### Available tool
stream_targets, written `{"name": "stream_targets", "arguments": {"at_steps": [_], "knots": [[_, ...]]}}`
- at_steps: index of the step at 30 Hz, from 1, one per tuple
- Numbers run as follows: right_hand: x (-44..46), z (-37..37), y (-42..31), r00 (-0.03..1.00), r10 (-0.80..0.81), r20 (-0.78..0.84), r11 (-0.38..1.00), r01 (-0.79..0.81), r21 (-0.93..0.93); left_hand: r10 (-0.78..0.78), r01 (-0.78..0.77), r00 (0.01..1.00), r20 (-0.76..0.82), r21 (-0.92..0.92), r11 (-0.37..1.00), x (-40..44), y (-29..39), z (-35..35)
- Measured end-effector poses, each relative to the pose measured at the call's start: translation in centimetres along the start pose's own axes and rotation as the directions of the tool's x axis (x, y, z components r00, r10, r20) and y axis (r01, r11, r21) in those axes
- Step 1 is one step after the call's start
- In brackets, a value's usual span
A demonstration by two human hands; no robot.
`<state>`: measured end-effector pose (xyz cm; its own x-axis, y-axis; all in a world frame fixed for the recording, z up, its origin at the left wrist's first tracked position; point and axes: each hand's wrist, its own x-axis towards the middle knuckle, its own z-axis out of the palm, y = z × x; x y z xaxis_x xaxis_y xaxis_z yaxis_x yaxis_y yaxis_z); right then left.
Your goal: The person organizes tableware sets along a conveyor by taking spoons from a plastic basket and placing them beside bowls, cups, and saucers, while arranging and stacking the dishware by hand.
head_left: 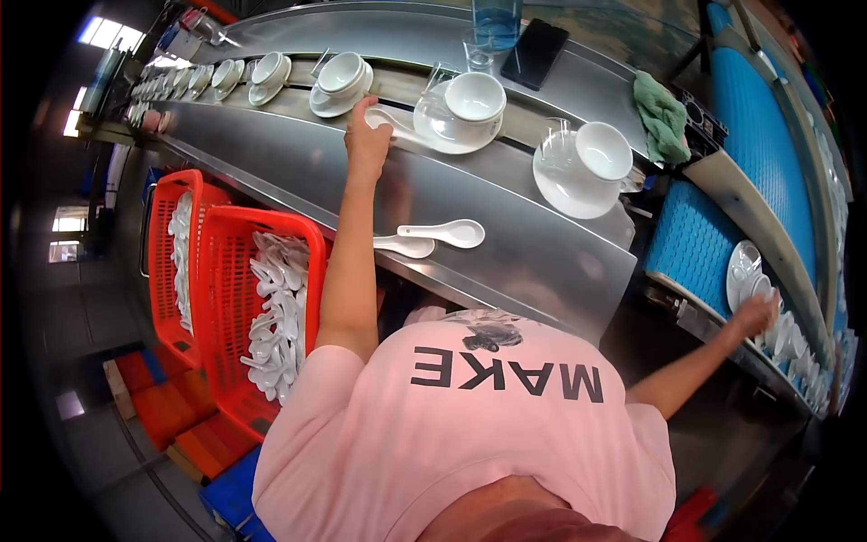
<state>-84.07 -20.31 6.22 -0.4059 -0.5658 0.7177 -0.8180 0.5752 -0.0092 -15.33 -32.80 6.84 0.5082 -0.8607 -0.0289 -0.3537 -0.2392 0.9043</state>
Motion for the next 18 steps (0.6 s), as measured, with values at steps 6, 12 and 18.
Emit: {"name": "stream_targets", "arguments": {"at_steps": [6, 12, 18], "knots": [[0.2, 2.6, 10.6, 0.781, 0.253, 0.571, 0.965, -0.167, -0.2, 0.17, -0.141, 0.983, -0.069, 0.309, 0.941, 2.7, -4.8, 1.3], [0.8, 6.3, 10.6, 0.509, 0.155, 0.847, 0.802, -0.565, 0.193, 0.341, -0.393, 0.919, 0.195, 0.461, 0.795, -0.7, -0.2, 1.7], [-0.8, 1.6, 2.9, 0.573, -0.055, 0.817, 0.507, -0.689, 0.518, 0.282, -0.61, 0.44, 0.852, 0.053, 0.791, -10.5, 2.6, 2.6]]}}
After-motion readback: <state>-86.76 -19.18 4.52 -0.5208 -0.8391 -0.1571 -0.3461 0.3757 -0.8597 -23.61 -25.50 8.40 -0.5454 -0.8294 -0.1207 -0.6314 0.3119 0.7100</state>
